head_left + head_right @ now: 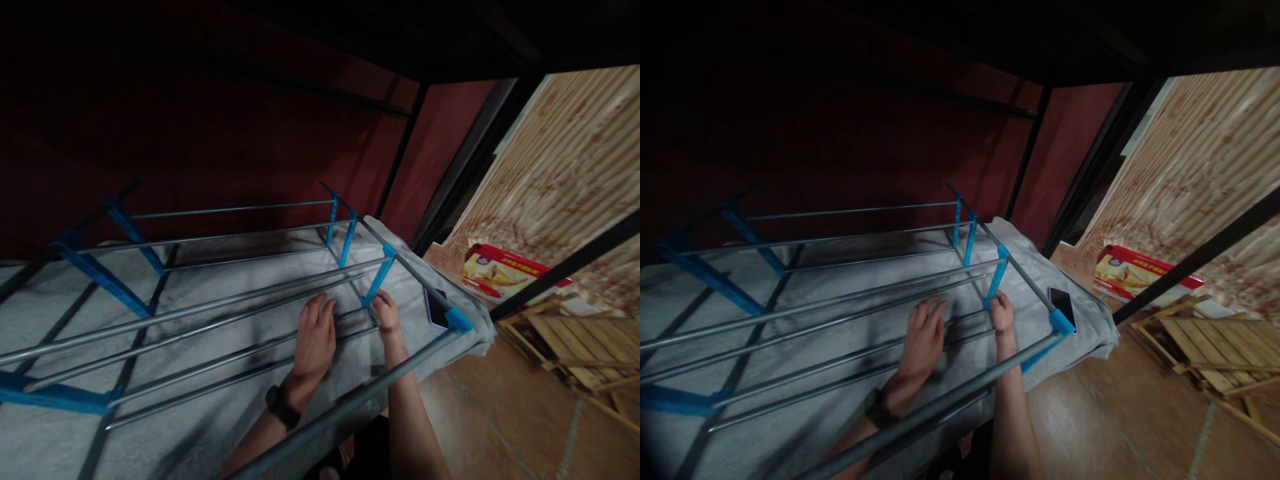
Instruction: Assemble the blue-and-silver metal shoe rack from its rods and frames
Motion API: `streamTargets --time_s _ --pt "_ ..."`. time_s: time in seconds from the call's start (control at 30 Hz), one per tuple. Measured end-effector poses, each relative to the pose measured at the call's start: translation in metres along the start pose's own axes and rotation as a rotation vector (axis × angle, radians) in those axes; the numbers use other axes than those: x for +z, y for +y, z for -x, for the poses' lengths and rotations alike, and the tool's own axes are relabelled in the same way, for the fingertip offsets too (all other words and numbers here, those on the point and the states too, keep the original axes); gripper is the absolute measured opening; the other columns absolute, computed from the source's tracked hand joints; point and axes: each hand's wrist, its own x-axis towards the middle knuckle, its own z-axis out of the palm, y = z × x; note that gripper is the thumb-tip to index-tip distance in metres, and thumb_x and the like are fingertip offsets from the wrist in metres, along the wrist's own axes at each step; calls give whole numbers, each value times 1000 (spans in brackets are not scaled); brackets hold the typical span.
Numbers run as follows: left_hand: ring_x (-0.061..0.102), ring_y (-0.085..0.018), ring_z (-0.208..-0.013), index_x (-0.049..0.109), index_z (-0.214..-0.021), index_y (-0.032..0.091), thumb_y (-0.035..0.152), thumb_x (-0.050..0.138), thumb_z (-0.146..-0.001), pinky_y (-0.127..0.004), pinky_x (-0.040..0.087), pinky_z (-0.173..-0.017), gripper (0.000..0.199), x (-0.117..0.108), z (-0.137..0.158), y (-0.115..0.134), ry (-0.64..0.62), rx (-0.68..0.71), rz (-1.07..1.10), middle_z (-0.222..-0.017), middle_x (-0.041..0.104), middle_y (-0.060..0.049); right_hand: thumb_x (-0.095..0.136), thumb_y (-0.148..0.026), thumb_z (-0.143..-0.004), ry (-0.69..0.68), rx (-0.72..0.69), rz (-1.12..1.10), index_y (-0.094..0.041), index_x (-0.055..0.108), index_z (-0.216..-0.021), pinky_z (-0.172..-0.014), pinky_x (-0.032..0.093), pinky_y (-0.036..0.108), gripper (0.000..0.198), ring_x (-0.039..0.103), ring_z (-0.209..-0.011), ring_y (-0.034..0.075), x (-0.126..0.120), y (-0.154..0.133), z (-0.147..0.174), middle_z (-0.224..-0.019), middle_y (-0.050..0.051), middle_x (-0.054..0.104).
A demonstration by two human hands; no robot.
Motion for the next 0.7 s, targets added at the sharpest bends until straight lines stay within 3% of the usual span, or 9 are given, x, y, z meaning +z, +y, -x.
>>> streamTargets --time_s 0.1,0.17,0.3,0.5,0.7 --pt "53 -28 -119 55 -128 16 9 44 -93 -48 48 -100 37 13 -36 2 0 29 -80 -127 57 -14 61 -40 -65 -9 45 2 -18 68 -96 -80 48 33 38 60 -85 21 -5 -5 -5 -89 5 71" --pt "54 -27 -115 56 -126 17 10 43 -93 -45 47 -100 35 21 -43 6 -15 82 -68 -122 60 -13 60 -40 -65 -58 53 56 -19 68 -95 -83 48 34 38 61 -88 22 -7 -5 -6 -92 6 71" --pt "58 -21 -108 58 -120 19 11 40 -95 -38 47 -100 32 50 -25 10 -274 224 1 -113 64 -8 56 -37 -68 -151 58 217 -20 67 -98 -82 48 34 37 62 -86 22 -9 0 -6 -91 4 71" --pt "54 -22 -117 58 -120 14 7 34 -94 -37 42 -105 36 91 -3 -5 -630 24 -143 -125 60 -11 51 -37 -71 -187 26 307 -21 64 -86 -75 46 30 25 59 -78 20 -12 4 -5 -78 1 68" --pt "54 -23 -115 62 -107 14 8 33 -95 -37 44 -101 32 100 -11 -4 -727 77 -157 -117 60 -13 51 -52 -75 -171 69 531 -24 59 -77 -69 43 30 29 58 -74 21 -11 16 -9 -71 2 64"
